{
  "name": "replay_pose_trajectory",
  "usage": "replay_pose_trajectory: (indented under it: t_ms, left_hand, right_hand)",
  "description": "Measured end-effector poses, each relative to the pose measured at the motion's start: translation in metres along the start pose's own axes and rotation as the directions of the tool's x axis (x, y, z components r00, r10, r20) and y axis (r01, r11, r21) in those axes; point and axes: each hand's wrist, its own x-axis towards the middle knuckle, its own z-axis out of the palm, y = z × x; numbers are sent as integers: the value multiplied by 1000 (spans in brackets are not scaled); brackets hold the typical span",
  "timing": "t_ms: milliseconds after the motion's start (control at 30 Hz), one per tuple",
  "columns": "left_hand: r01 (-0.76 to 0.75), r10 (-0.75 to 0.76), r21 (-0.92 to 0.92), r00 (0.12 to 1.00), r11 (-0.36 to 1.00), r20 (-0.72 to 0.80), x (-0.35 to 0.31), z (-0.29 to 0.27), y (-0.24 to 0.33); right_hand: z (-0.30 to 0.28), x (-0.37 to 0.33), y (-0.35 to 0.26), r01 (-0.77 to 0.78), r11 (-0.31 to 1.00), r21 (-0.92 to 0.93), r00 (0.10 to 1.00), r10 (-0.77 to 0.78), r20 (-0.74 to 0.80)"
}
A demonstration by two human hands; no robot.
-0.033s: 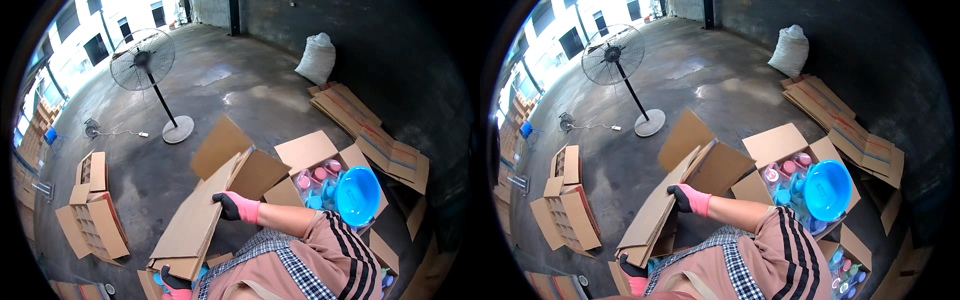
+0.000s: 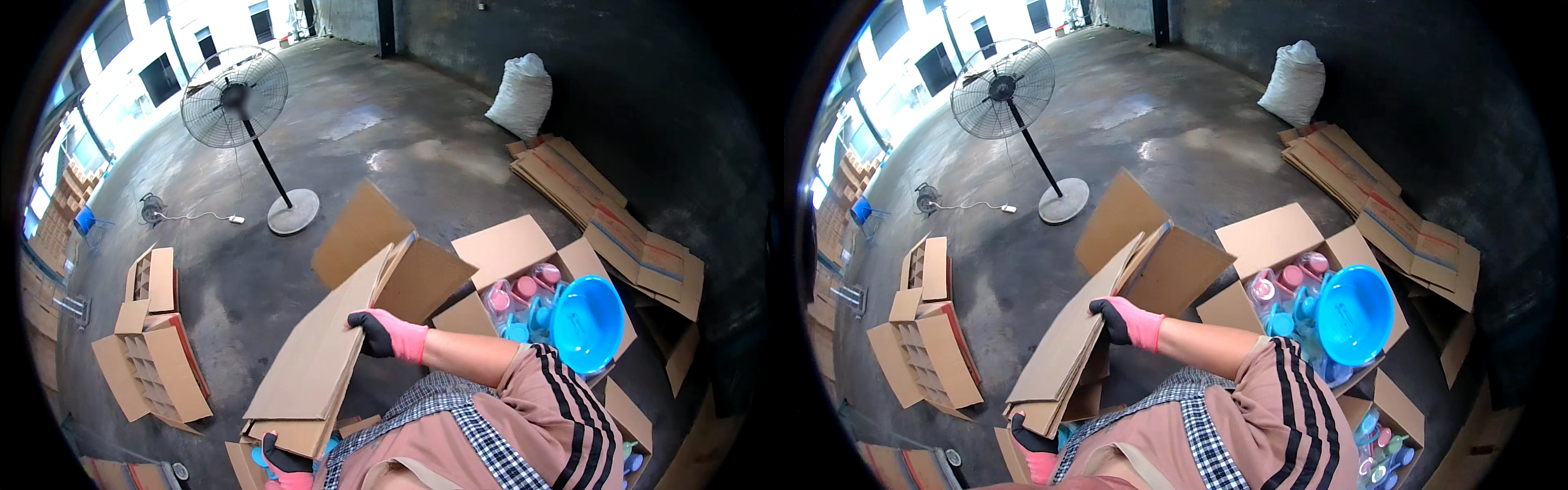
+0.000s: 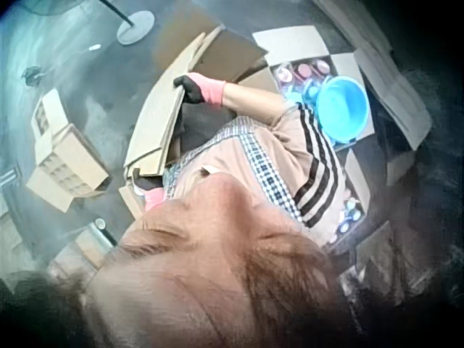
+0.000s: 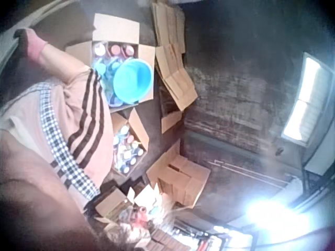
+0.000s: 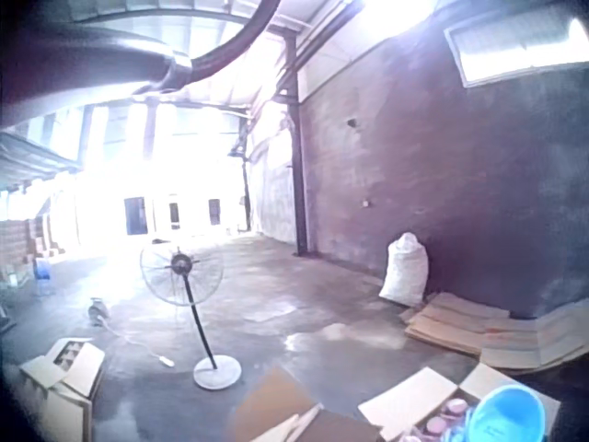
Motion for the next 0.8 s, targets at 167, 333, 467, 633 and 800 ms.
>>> replay_pose_trajectory:
  t_ms: [167,333,467,633,800]
  left_hand:
    - [16,-19,18,979,1000,202,39,77,-21]
    - [201,-223,98,909,975,353,110,166,-50]
    - [406,-436,160,811,900,389,170,207,-102]
    - [535,-610,295,720,791,331,225,262,-116]
    - [459,-600,445,759,769,255,334,303,-136]
  right_hand:
    - [-83,52,25,-476,554,683,863,445,240]
    - [-182,72,78,-390,745,541,877,480,-29]
    - [-253,89,112,-349,-116,930,443,854,273]
    - [-320,71,182,-552,478,683,522,837,-164]
    - [-363,110,221,-650,677,345,537,731,-421]
